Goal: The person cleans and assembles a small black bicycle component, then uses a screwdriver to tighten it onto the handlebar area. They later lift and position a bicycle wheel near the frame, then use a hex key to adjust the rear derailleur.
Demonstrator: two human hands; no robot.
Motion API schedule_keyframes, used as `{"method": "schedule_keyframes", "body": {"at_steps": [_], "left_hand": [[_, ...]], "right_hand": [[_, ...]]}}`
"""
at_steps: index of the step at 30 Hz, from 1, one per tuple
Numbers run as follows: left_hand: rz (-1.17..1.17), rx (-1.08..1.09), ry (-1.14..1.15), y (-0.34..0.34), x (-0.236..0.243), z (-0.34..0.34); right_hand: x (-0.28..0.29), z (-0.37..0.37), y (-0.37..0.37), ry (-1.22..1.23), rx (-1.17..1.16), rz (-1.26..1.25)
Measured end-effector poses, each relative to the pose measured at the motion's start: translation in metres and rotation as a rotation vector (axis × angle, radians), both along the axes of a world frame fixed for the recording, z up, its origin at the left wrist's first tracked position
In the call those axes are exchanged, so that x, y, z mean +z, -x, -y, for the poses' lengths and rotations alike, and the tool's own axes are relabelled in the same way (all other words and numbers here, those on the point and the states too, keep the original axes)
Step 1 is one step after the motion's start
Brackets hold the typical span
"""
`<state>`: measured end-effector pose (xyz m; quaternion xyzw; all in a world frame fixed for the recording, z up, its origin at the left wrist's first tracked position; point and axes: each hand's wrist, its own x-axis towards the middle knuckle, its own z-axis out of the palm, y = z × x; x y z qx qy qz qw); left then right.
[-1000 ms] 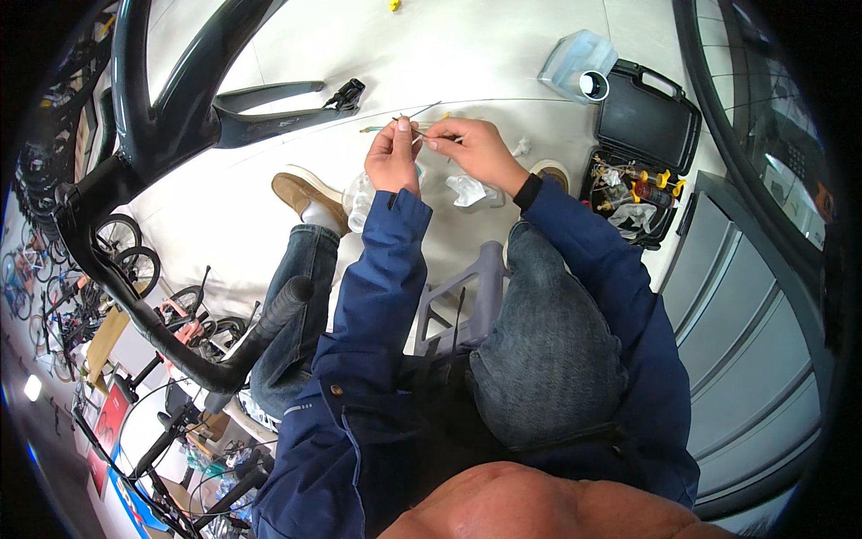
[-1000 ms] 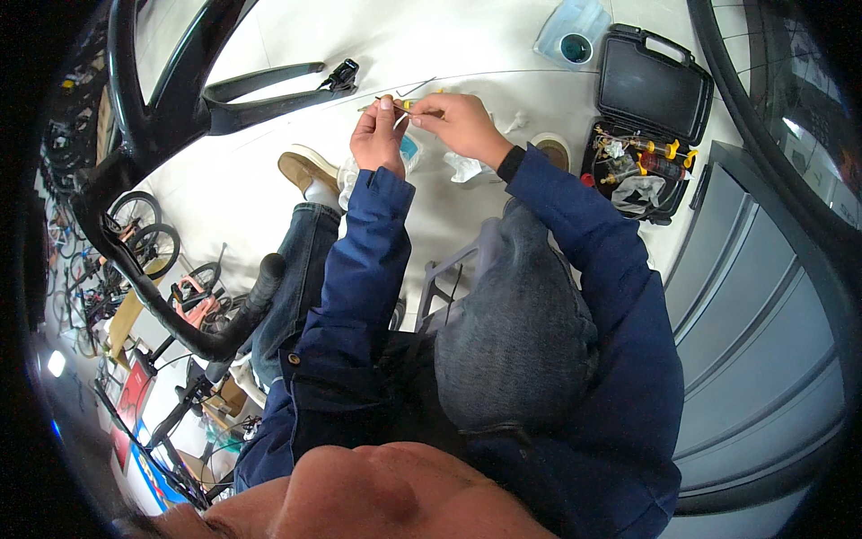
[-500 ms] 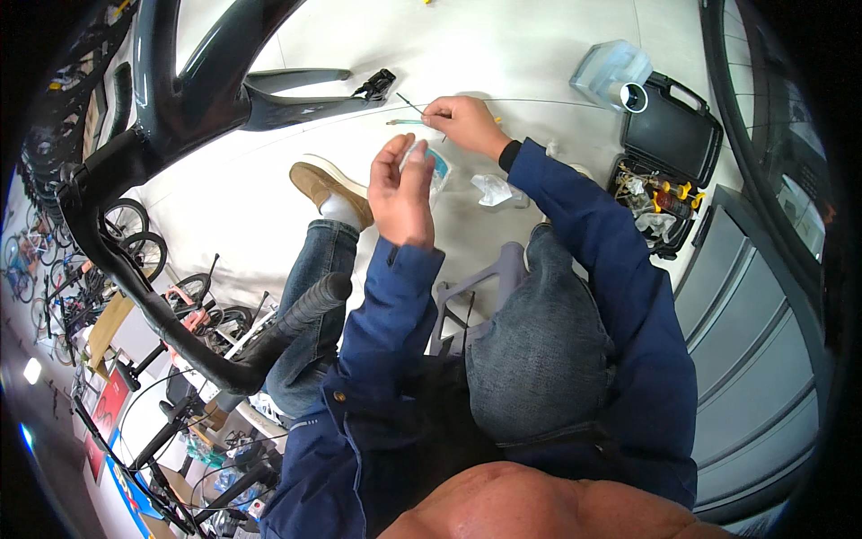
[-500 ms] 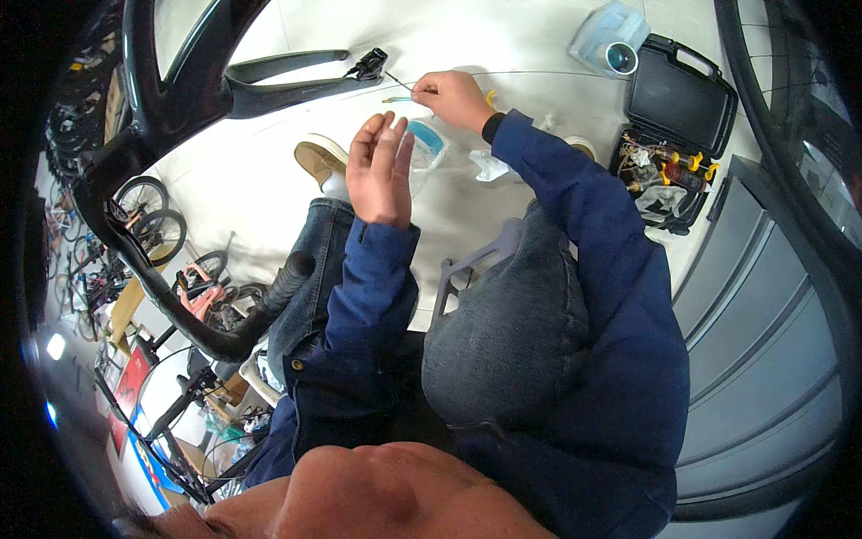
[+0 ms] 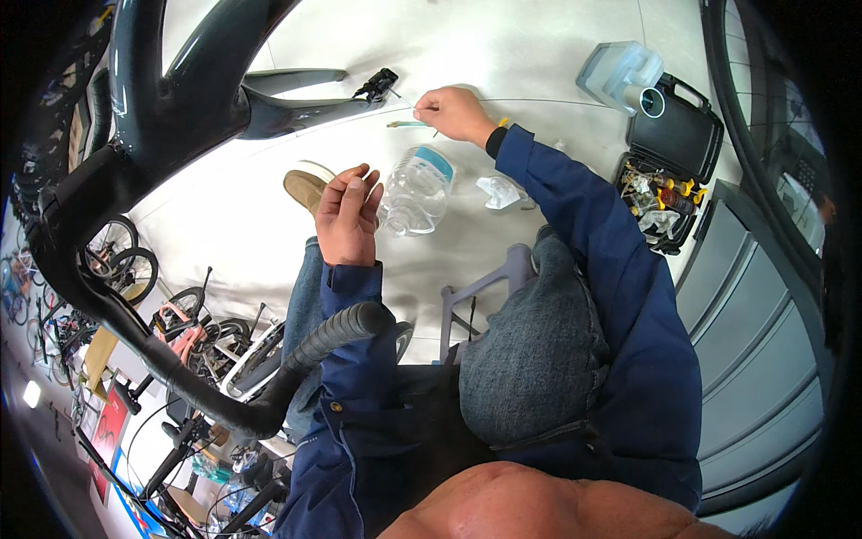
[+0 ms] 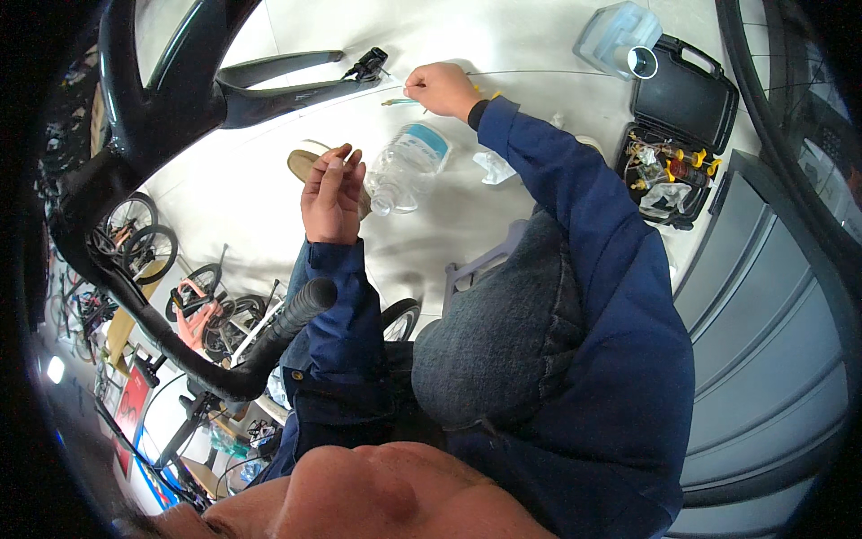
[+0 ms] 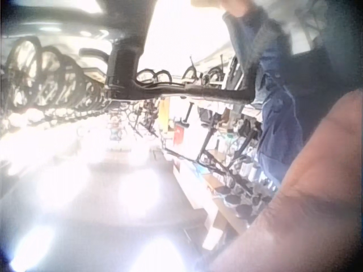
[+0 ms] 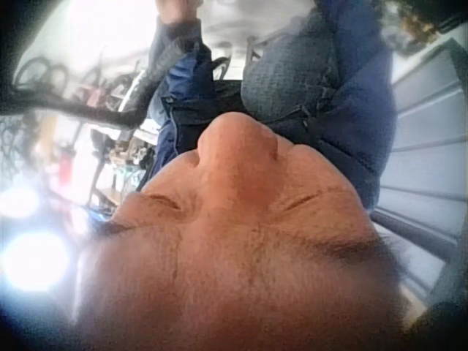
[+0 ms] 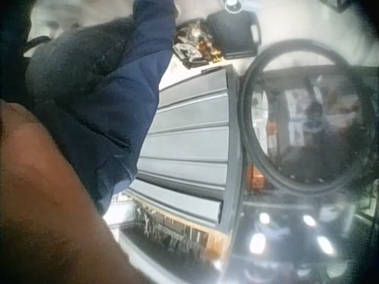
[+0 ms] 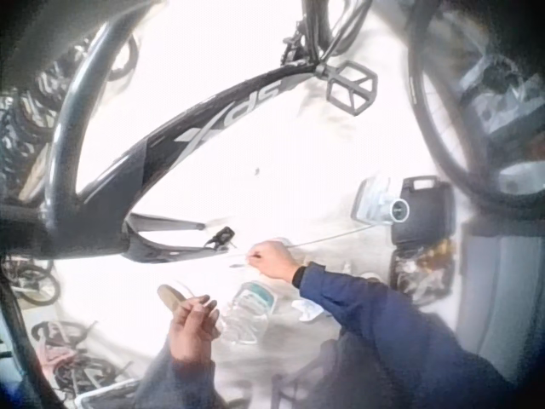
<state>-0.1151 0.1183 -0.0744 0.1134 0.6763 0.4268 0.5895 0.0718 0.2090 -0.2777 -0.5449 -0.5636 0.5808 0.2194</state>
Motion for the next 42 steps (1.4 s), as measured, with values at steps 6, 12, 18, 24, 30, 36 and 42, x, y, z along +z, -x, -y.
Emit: {"method": "schedule_keyframes", "body": {"at_steps": [6,12,18,24,30,36,42], "left_hand": [[-0.022,-0.053,-0.005,0.01,-0.011,-0.01],[-0.032,-0.088,0.015,0.011,-0.024,-0.019],[-0.036,-0.13,0.058,0.014,-0.046,-0.027],[-0.065,-0.165,0.088,0.016,-0.065,-0.032],[-0.07,-0.239,0.125,0.017,-0.075,-0.037],[-0.089,-0.414,0.097,0.009,-0.089,-0.05],[-0.133,-0.574,0.164,0.003,-0.113,-0.063]], "right_hand": [[0.01,0.0,0.006,0.004,-0.043,-0.058],[0.005,-0.003,0.012,0.061,-0.02,-0.002],[0.004,0.004,0.016,0.11,-0.106,-0.105],[0.005,0.001,0.019,0.103,-0.061,-0.043],[0.005,0.004,0.018,0.048,-0.103,-0.028],[0.006,0.003,0.016,0.079,-0.109,-0.045],[0.002,0.007,0.017,-0.006,-0.101,-0.07]]}}
